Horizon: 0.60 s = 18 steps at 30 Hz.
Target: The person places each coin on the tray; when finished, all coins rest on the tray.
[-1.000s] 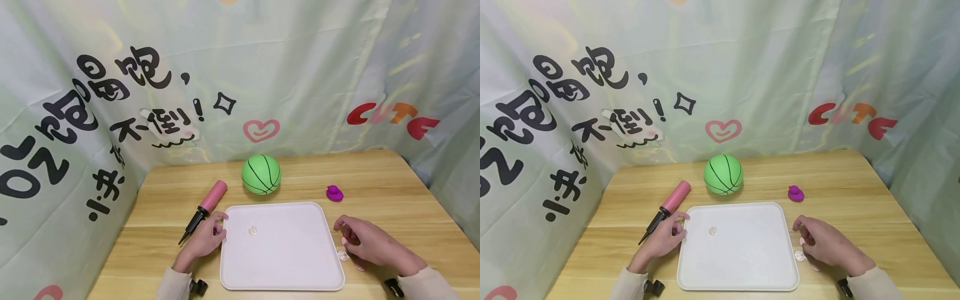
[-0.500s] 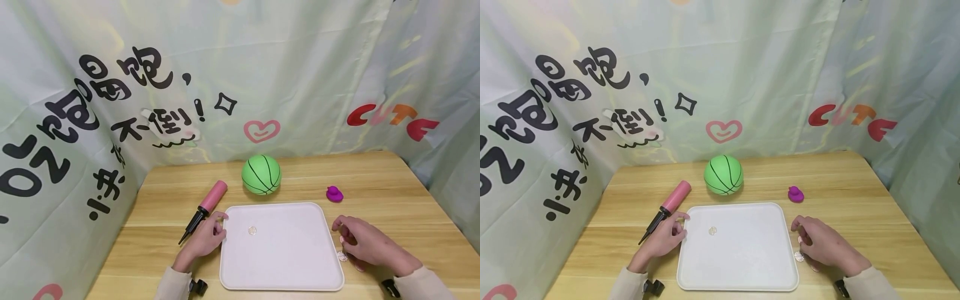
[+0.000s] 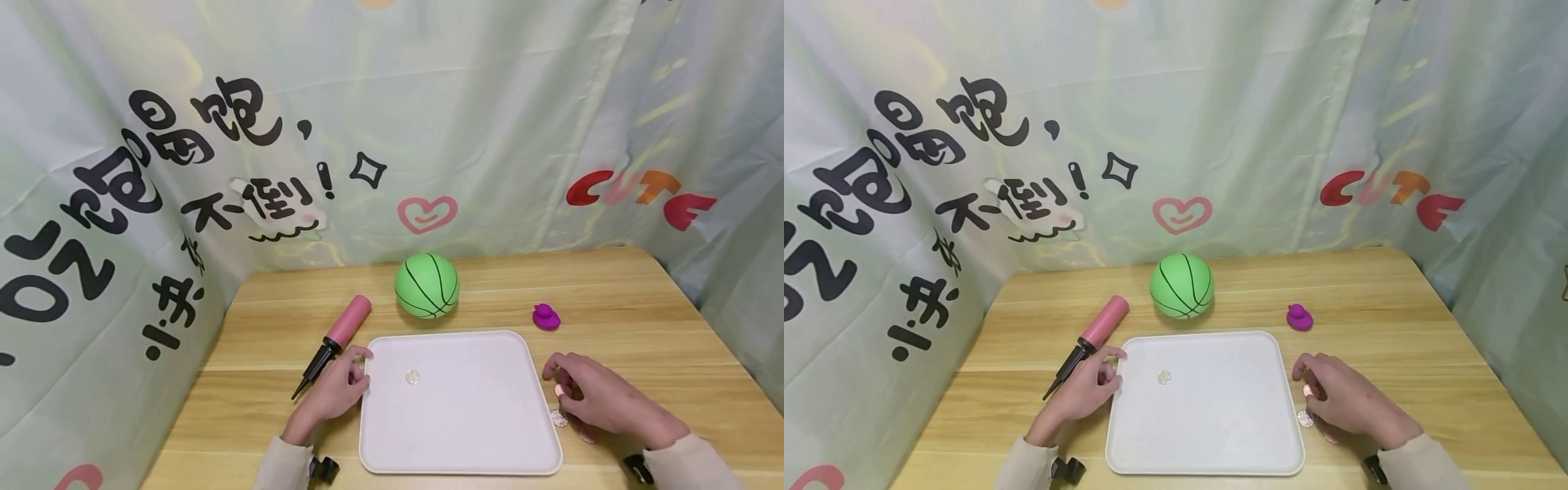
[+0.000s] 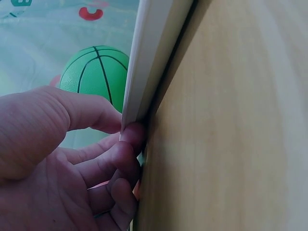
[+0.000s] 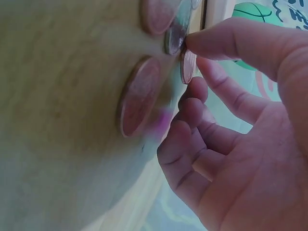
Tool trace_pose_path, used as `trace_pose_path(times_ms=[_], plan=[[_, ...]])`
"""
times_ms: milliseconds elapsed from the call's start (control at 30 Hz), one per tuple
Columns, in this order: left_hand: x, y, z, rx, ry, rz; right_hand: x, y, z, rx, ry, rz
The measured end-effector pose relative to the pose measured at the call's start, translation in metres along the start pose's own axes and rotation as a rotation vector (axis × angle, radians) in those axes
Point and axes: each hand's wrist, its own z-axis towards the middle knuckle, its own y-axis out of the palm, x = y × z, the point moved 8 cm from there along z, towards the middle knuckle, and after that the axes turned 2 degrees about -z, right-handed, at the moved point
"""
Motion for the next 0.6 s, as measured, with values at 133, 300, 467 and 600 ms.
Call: trace_pose_path(times_ms=[133,300,467,600], plan=[[0.0005,-0.0003,0.0001,-0.001,0.005,-0.001,0.0020,0.0002,0.0012,-0.033,0.017,0.027],[0.0003,-0.0007,-0.0002,0.009,0.033,-0.016,0.0039,0.0012,0.0018,-0.055,0.027,0.058],[0.0013,-0.0013,-0.0014,0.027,0.099,-0.010,0.0040,0.0053,0.0021,-0.100,0.012,0.120],[-0.0020,-0.0001,-0.0002,0.012,0.042,-0.012,0.0032,0.0038,0.0010,-0.072,0.002,0.107]])
